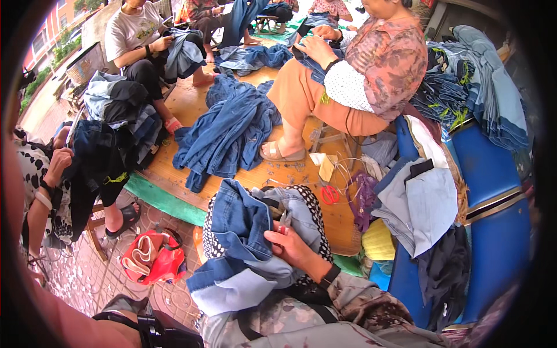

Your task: The person uses small shears to trim loose threads from the waistband and pockets of denim jeans before turning them over to reach different sides. They then pick up a second pair of jeans from a pile and continue trimming threads from the leg hems and seams.

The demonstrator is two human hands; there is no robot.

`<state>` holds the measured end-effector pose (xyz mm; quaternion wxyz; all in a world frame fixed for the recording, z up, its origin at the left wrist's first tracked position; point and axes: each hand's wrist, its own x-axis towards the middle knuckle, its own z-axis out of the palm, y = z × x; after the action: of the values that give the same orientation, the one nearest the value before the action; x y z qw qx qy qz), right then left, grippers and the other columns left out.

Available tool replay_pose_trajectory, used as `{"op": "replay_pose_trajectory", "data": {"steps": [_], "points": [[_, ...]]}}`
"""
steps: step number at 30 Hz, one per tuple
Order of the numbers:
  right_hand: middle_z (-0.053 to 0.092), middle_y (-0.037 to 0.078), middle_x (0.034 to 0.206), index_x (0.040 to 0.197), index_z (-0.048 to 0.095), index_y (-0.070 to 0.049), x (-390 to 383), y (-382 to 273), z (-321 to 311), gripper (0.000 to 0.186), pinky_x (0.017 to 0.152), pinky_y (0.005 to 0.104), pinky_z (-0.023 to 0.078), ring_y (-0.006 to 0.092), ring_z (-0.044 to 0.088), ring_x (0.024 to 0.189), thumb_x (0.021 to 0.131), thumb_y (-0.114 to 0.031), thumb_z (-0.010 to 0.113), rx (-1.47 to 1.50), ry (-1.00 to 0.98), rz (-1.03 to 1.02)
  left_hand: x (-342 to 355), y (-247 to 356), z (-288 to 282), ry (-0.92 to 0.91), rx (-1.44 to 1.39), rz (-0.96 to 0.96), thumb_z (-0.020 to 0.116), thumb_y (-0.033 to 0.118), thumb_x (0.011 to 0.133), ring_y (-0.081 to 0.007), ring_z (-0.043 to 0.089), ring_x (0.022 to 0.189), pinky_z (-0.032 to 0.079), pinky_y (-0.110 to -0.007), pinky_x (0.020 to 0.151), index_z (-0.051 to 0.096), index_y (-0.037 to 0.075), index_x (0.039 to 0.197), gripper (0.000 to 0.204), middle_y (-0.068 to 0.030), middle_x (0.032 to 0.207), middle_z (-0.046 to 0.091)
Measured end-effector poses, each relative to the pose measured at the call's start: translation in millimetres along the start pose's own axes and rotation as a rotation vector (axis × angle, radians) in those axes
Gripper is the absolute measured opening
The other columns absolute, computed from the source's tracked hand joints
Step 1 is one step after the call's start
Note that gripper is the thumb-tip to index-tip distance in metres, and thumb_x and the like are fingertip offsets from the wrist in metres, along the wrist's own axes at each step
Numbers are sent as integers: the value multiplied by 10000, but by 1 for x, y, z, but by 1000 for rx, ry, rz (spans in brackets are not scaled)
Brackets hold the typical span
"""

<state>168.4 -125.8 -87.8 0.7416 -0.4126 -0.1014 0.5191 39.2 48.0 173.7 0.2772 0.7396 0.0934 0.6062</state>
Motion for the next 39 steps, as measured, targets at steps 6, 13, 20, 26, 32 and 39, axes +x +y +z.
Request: {"op": "replay_pose_trajectory", "data": {"steps": [6,13,20,26,32,39], "points": [[481,-91,702,983,560,-123,-6,-6,1,102,490,170,293,17,376,539,889,-162,574,-21,8,-34,9,18,-4,68,117,40,699,439,701,-273,494,1159,460,-347,853,361,-4,1323,836,-184,1300,448],[480,-80,696,959,556,-120,-6,-3,-2,91,485,181,300,29,370,528,879,-154,582,12,-28,-53,5,33,-10,80,229,27,716,439,686,-273,497,1158,463,-347,849,362,-2,1324,853,-183,1299,450],[489,-85,726,999,562,-124,-9,-3,2,128,485,176,294,20,373,535,881,-172,573,17,-26,-34,5,45,-2,76,284,26,733,439,671,-274,499,1158,465,-347,845,364,0,1325,870,-182,1298,452],[521,-81,759,999,566,-112,-5,-2,0,133,483,166,293,17,361,534,884,-177,586,90,-81,-55,3,56,13,-31,310,39,748,438,658,-274,501,1158,468,-347,842,365,2,1326,885,-181,1297,454],[477,-64,694,861,530,-140,-6,-3,-10,74,476,192,288,41,377,528,912,-192,543,241,-52,-70,-78,-18,60,-837,-77,-203,701,145,744,-232,460,1195,402,-383,934,408,52,1314,649,-104,1290,471],[397,-54,639,832,458,-134,-19,-4,-6,130,450,197,284,41,376,509,937,-186,515,142,43,-83,-159,-68,81,-1212,73,-173,792,369,623,-393,418,1164,348,-409,995,356,-46,1299,905,-244,1209,441]]}}
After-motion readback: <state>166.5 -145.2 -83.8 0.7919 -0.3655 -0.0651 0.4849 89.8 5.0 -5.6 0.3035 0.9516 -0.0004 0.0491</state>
